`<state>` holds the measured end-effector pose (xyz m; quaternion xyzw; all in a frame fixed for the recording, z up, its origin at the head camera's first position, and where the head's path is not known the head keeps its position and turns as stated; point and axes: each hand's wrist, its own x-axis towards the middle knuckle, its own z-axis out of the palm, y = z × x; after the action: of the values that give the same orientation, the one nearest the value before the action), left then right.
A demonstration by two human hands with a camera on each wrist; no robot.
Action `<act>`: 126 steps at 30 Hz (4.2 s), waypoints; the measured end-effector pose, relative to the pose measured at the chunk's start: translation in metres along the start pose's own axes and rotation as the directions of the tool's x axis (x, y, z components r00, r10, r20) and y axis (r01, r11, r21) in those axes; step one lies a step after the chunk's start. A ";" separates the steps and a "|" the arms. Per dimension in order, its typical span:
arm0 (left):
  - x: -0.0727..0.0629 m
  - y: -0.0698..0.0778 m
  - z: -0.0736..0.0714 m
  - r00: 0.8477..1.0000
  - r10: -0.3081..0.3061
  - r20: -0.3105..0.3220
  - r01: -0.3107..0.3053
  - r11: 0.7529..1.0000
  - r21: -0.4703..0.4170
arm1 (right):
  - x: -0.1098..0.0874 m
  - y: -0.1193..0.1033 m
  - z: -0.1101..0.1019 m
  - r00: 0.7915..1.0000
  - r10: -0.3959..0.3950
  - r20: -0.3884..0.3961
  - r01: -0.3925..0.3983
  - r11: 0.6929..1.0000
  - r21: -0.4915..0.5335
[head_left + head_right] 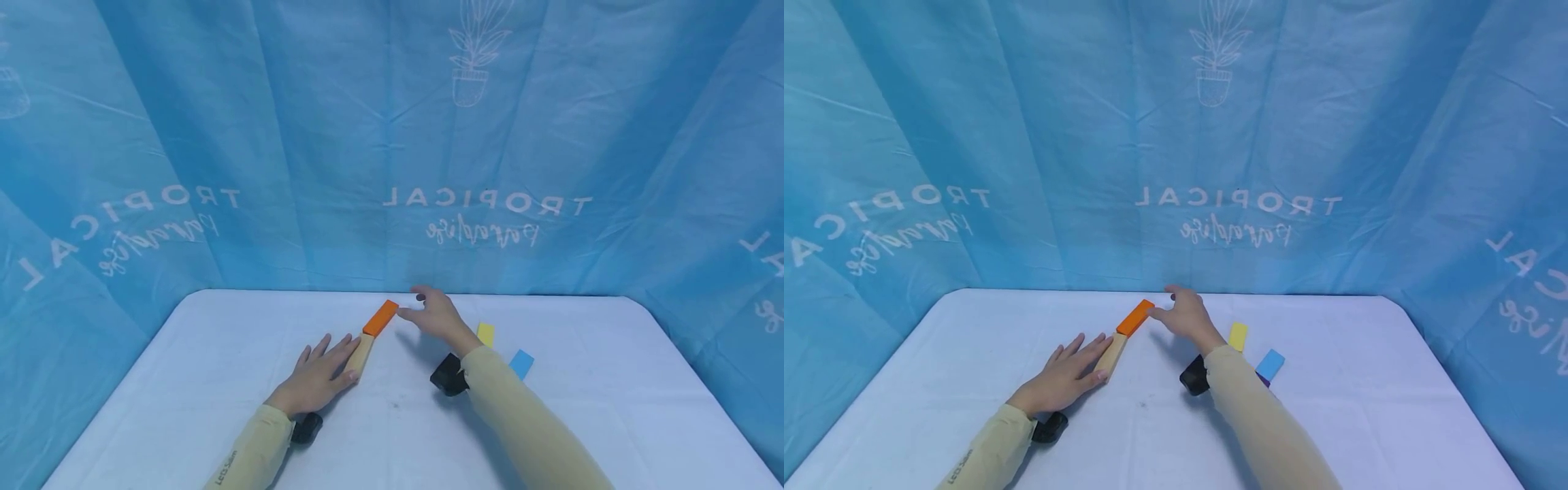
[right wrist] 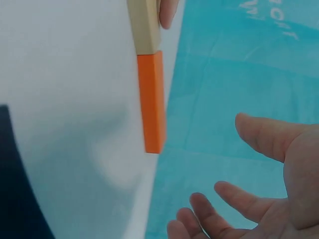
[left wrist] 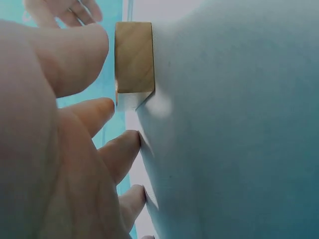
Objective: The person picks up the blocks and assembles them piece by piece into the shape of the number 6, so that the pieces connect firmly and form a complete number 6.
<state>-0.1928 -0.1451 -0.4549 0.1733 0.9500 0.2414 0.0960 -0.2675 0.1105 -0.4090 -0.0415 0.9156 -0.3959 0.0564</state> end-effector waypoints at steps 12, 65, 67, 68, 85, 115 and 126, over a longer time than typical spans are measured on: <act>-0.001 -0.009 -0.014 0.997 0.073 0.002 -0.073 0.994 -0.087 | -0.042 0.007 -0.036 0.993 -0.098 -0.073 0.097 0.995 -0.015; 0.072 -0.016 -0.034 0.953 0.168 0.253 -0.174 0.985 0.000 | -0.057 0.103 -0.069 0.997 0.080 0.006 -0.074 0.952 -0.296; 0.072 -0.017 -0.033 0.950 0.181 0.252 -0.189 0.982 0.006 | -0.057 0.102 -0.068 0.996 0.086 0.007 -0.079 0.948 -0.308; 0.072 -0.017 -0.033 0.950 0.187 0.251 -0.196 0.981 0.008 | -0.057 0.102 -0.067 0.996 0.089 0.008 -0.083 0.946 -0.313; 0.069 -0.016 -0.031 0.952 0.174 0.251 -0.188 0.982 0.030 | -0.058 0.102 -0.060 0.999 0.043 -0.033 -0.052 0.932 -0.358; 0.068 -0.014 -0.034 0.950 0.176 0.258 -0.184 0.983 0.007 | -0.042 0.112 -0.072 0.999 0.000 0.033 0.013 0.915 -0.403; 0.068 -0.016 -0.034 0.948 0.185 0.260 -0.192 0.981 0.000 | -0.040 0.116 -0.072 1.000 0.017 -0.014 -0.020 0.948 -0.318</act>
<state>-0.2694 -0.1473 -0.4400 0.2944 0.9113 0.2129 0.1935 -0.2408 0.2461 -0.4419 -0.0393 0.9681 -0.2427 0.0478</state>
